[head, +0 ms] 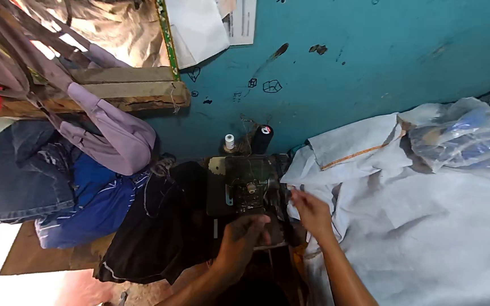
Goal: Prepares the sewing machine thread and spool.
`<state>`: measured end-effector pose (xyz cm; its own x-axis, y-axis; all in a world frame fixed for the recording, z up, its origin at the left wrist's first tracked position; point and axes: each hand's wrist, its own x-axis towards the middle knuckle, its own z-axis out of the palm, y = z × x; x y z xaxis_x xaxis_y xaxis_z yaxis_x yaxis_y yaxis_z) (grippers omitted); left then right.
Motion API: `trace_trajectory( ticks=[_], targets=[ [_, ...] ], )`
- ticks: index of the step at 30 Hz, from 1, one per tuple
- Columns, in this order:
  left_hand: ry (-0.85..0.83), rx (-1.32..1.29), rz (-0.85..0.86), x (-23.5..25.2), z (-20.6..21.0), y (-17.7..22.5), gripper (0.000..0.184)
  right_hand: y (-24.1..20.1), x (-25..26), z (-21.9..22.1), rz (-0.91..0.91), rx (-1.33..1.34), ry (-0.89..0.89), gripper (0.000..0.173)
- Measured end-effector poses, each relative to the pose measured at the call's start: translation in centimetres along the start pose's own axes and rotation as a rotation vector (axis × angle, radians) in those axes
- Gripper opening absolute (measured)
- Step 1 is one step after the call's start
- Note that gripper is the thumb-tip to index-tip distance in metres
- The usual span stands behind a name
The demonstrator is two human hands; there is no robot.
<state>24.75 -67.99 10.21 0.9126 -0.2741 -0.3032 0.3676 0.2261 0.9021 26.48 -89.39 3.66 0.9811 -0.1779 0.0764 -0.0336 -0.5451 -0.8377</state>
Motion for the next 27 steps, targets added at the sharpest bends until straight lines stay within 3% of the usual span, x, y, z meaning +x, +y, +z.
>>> trace_trajectory(
  ticks=[4,6,9,18,24,27],
  targets=[
    [0.075,0.09,0.175,0.6,-1.2,1.6,0.02,0.1,10.9,1.8,-0.196,-0.088,0.05,0.034],
    [0.061,0.094,0.216,0.8,-1.5,1.8,0.021,-0.9,15.4,2.7,-0.258,-0.129,-0.013,0.039],
    [0.05,0.117,0.219,0.6,-1.6,1.8,0.02,-2.4,18.8,3.0,-0.31,-0.169,-0.129,0.024],
    [0.008,0.125,0.158,-0.1,-1.9,0.2,0.018,-6.1,24.6,0.6,-0.52,-0.212,-0.098,0.028],
    [0.006,0.214,0.134,-2.3,-3.4,-4.1,0.016,-7.5,24.2,1.9,-0.511,-0.077,-0.189,0.026],
    [0.025,0.246,0.106,-3.2,-3.9,-4.7,0.014,-6.6,22.2,1.7,-0.476,0.052,-0.116,0.027]
  ],
)
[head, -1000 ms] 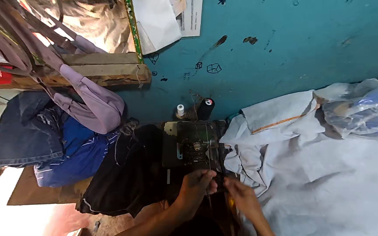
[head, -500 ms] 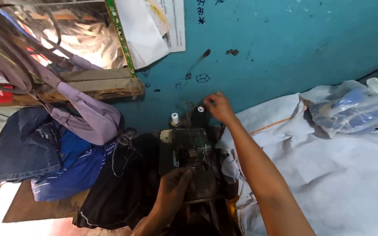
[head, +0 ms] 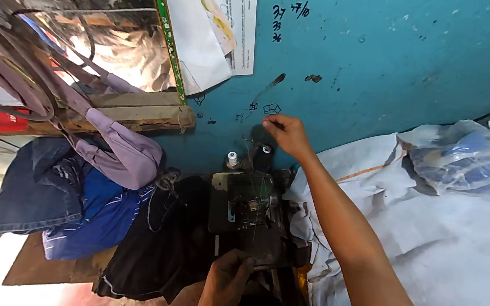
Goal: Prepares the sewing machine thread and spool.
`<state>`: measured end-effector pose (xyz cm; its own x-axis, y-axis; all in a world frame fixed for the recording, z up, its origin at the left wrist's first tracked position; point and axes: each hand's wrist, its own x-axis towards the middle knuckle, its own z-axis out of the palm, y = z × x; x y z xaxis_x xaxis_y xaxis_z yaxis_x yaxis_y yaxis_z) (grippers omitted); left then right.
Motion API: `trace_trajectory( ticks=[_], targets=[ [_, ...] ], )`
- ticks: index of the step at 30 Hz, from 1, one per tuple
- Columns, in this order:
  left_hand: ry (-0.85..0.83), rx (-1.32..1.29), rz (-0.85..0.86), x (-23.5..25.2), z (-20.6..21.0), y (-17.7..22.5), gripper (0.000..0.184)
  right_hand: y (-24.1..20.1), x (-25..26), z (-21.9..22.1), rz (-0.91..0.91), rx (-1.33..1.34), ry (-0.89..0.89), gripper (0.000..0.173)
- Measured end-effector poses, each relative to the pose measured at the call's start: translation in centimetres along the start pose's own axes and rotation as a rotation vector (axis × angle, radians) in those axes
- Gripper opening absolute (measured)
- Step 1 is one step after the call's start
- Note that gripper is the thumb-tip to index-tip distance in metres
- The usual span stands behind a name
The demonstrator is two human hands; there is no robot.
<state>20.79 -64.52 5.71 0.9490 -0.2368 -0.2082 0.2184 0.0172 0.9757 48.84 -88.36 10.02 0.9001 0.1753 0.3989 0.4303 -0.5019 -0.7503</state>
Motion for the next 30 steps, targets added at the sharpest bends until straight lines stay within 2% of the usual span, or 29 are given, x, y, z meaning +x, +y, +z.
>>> trace_trajectory(
  ticks=[3,5,6,9,11,13,14,16,20,22,23,25,27,28,30],
  targets=[
    [0.01,0.049,0.026,0.0,-0.2,-0.1,0.012,0.7,-2.6,1.1,0.141,0.134,0.208,0.028],
    [0.002,0.083,0.057,0.1,-0.2,-0.4,0.012,0.9,-3.7,1.7,0.274,0.194,0.245,0.028],
    [-0.002,0.091,0.075,0.2,-0.3,-0.6,0.011,1.0,-4.0,1.6,0.305,0.207,0.212,0.033],
    [-0.012,0.104,0.084,0.2,-0.4,-0.6,0.011,2.3,-5.1,0.6,0.314,0.086,-0.092,0.085],
    [-0.012,0.101,0.06,0.1,-0.4,-0.7,0.011,4.6,-5.1,0.9,0.354,-0.078,-0.27,0.098],
    [-0.026,0.111,0.043,0.0,-0.3,-0.7,0.012,6.3,-5.2,2.1,0.353,-0.088,-0.285,0.09],
    [-0.037,0.12,0.04,0.0,-0.3,-0.7,0.011,6.6,-5.0,2.3,0.337,-0.048,-0.25,0.077],
    [-0.052,0.134,0.024,0.0,-0.3,-0.6,0.012,6.3,-4.7,1.7,0.285,0.023,-0.15,0.065],
    [-0.035,0.159,-0.014,0.0,-0.5,-1.3,0.013,2.6,-4.2,-3.6,0.194,0.115,0.225,0.056],
    [-0.021,0.168,-0.032,0.0,-0.6,-1.5,0.014,0.2,-5.0,-8.4,0.182,0.017,0.271,0.059],
    [-0.017,0.174,-0.038,0.0,-0.7,-1.5,0.014,-1.0,-5.9,-11.2,0.195,-0.074,0.23,0.062],
    [-0.009,0.205,-0.061,0.0,-1.2,-1.7,0.015,-3.6,-8.6,-16.6,0.279,-0.299,0.038,0.067],
    [0.059,0.351,-0.047,-0.1,-1.7,-2.2,0.016,-6.3,-12.2,-20.6,0.399,-0.503,-0.154,0.069],
    [0.125,0.491,0.006,-0.1,-2.0,-2.3,0.023,-7.6,-14.2,-22.0,0.442,-0.591,-0.217,0.072],
    [0.261,0.741,0.289,0.3,-2.1,-1.4,0.049,-11.0,-18.3,-23.7,0.451,-0.72,-0.291,0.076]
  ],
)
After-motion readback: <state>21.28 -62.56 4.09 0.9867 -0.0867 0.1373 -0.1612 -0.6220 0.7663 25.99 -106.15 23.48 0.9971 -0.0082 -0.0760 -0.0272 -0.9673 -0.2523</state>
